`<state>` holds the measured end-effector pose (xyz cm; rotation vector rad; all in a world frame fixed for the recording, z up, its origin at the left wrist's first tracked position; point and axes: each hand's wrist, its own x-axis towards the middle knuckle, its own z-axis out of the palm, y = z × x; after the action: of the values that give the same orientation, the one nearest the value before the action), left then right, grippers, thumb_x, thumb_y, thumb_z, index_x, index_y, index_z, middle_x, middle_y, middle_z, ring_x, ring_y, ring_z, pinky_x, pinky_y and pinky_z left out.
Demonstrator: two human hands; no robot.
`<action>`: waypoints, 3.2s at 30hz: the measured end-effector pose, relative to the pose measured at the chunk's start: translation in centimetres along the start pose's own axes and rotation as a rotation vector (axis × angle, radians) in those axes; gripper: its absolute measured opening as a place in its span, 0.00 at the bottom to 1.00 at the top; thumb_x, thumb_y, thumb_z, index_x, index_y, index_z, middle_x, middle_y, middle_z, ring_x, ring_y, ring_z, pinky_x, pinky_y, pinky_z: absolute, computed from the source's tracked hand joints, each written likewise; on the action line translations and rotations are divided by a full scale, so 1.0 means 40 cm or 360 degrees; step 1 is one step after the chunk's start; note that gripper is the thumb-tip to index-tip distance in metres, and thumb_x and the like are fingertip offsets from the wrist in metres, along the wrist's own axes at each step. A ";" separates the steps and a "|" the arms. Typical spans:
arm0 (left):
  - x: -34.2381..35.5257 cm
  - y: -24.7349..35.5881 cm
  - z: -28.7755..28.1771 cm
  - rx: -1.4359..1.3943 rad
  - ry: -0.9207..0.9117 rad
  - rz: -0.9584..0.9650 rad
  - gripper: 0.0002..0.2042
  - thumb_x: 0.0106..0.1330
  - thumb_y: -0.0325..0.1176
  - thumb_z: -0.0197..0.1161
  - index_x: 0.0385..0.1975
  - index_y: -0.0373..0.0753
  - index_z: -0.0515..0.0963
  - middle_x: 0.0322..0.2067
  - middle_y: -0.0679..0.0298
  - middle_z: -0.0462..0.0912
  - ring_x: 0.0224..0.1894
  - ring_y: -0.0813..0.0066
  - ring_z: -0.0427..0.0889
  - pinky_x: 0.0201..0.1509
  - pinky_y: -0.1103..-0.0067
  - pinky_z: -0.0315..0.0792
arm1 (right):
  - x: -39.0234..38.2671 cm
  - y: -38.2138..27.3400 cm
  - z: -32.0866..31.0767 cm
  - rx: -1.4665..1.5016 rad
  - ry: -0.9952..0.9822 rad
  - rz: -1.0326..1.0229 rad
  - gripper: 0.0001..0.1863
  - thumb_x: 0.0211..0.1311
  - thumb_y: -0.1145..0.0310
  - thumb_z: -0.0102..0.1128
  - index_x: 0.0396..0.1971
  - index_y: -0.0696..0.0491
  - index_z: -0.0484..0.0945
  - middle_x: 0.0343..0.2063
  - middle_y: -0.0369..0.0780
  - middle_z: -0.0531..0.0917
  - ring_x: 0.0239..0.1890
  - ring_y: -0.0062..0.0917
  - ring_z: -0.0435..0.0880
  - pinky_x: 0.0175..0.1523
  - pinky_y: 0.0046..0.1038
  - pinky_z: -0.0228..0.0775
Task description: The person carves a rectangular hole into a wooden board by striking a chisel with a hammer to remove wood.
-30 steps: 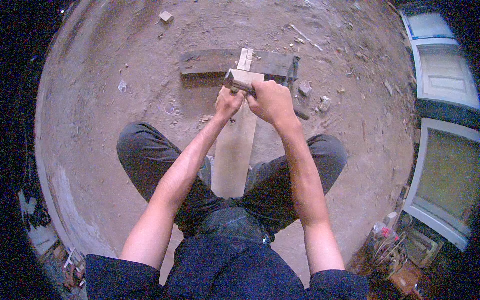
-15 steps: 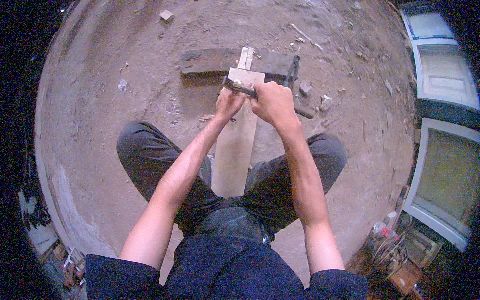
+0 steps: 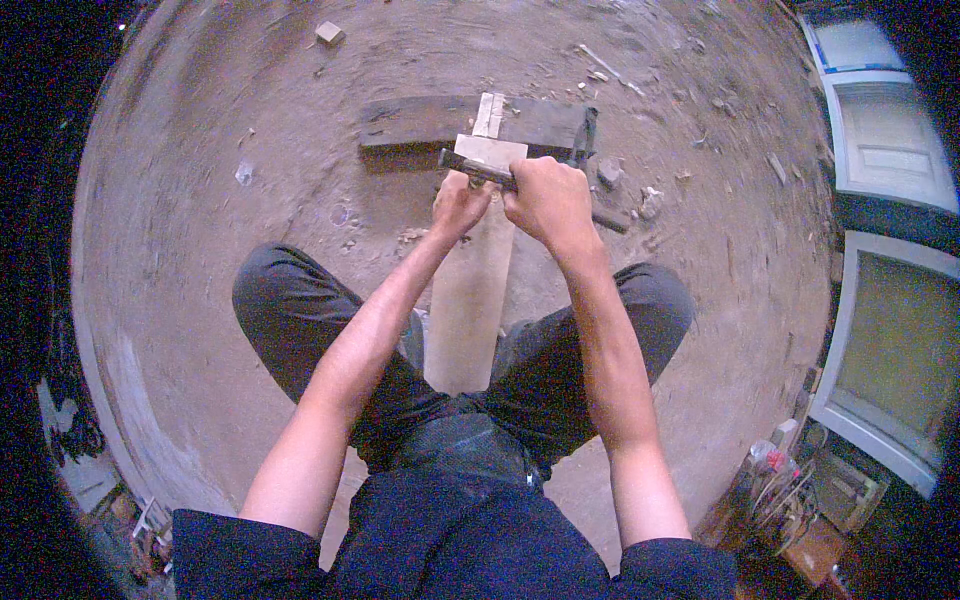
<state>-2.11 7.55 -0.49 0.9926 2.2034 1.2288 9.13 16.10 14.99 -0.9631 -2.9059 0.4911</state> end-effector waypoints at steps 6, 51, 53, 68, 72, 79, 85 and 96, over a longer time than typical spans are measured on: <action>-0.001 0.060 -0.025 -0.0015 -0.0143 -0.0337 0.17 0.61 0.43 0.64 0.43 0.37 0.77 0.41 0.51 0.82 0.46 0.52 0.81 0.48 0.63 0.74 | -0.005 0.003 -0.025 -0.0038 0.0069 0.0001 0.12 0.48 0.60 0.62 0.26 0.53 0.81 0.23 0.48 0.82 0.29 0.43 0.84 0.35 0.41 0.76; -0.013 0.060 -0.017 0.0068 -0.0191 -0.0226 0.19 0.64 0.51 0.57 0.40 0.39 0.78 0.36 0.51 0.81 0.43 0.50 0.80 0.46 0.61 0.74 | 0.016 0.013 0.005 -0.0169 -0.0159 0.0139 0.13 0.45 0.61 0.62 0.28 0.54 0.83 0.25 0.48 0.83 0.30 0.42 0.85 0.38 0.41 0.77; -0.006 0.053 -0.014 0.0062 -0.0040 -0.0203 0.22 0.64 0.54 0.57 0.43 0.40 0.77 0.41 0.52 0.80 0.47 0.51 0.79 0.50 0.62 0.73 | 0.015 0.002 -0.016 -0.0019 -0.0007 0.0098 0.14 0.45 0.61 0.62 0.30 0.54 0.83 0.23 0.47 0.83 0.30 0.42 0.84 0.38 0.41 0.77; 0.000 0.039 0.002 0.0133 -0.0207 -0.0195 0.22 0.64 0.55 0.57 0.44 0.41 0.75 0.40 0.51 0.77 0.46 0.50 0.78 0.48 0.59 0.72 | -0.002 0.004 -0.048 -0.0028 -0.0078 0.0304 0.13 0.50 0.59 0.62 0.28 0.53 0.82 0.25 0.48 0.83 0.31 0.43 0.84 0.40 0.43 0.76; 0.005 0.041 0.002 0.0150 -0.0174 -0.0288 0.22 0.64 0.55 0.57 0.45 0.42 0.75 0.43 0.51 0.77 0.46 0.49 0.78 0.48 0.58 0.72 | -0.006 -0.001 -0.061 0.0186 0.0092 0.0132 0.15 0.54 0.55 0.63 0.25 0.52 0.80 0.19 0.47 0.80 0.27 0.44 0.82 0.34 0.42 0.71; -0.013 0.064 -0.015 0.0096 -0.0141 0.0160 0.16 0.66 0.45 0.58 0.46 0.42 0.76 0.40 0.50 0.80 0.45 0.48 0.78 0.43 0.60 0.73 | 0.003 0.010 -0.026 -0.0184 -0.0178 0.0154 0.13 0.47 0.62 0.60 0.25 0.56 0.82 0.25 0.49 0.83 0.30 0.43 0.84 0.38 0.42 0.76; -0.007 0.065 -0.018 0.0054 -0.0079 -0.0251 0.20 0.65 0.51 0.57 0.47 0.43 0.75 0.45 0.51 0.78 0.48 0.50 0.78 0.49 0.59 0.72 | 0.000 0.008 -0.026 0.0023 0.0026 0.0129 0.14 0.54 0.55 0.63 0.26 0.53 0.80 0.21 0.48 0.81 0.28 0.44 0.82 0.33 0.42 0.72; -0.008 0.041 -0.010 0.0082 -0.0119 -0.0065 0.19 0.64 0.51 0.58 0.44 0.42 0.76 0.41 0.51 0.79 0.46 0.48 0.79 0.47 0.60 0.73 | 0.012 0.019 -0.007 -0.0096 -0.0111 0.0152 0.15 0.52 0.55 0.62 0.25 0.53 0.82 0.21 0.47 0.82 0.28 0.43 0.83 0.36 0.42 0.74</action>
<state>-1.55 7.67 1.11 0.9919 2.1965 1.1044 9.23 17.05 15.00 -1.1191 -2.9633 0.4529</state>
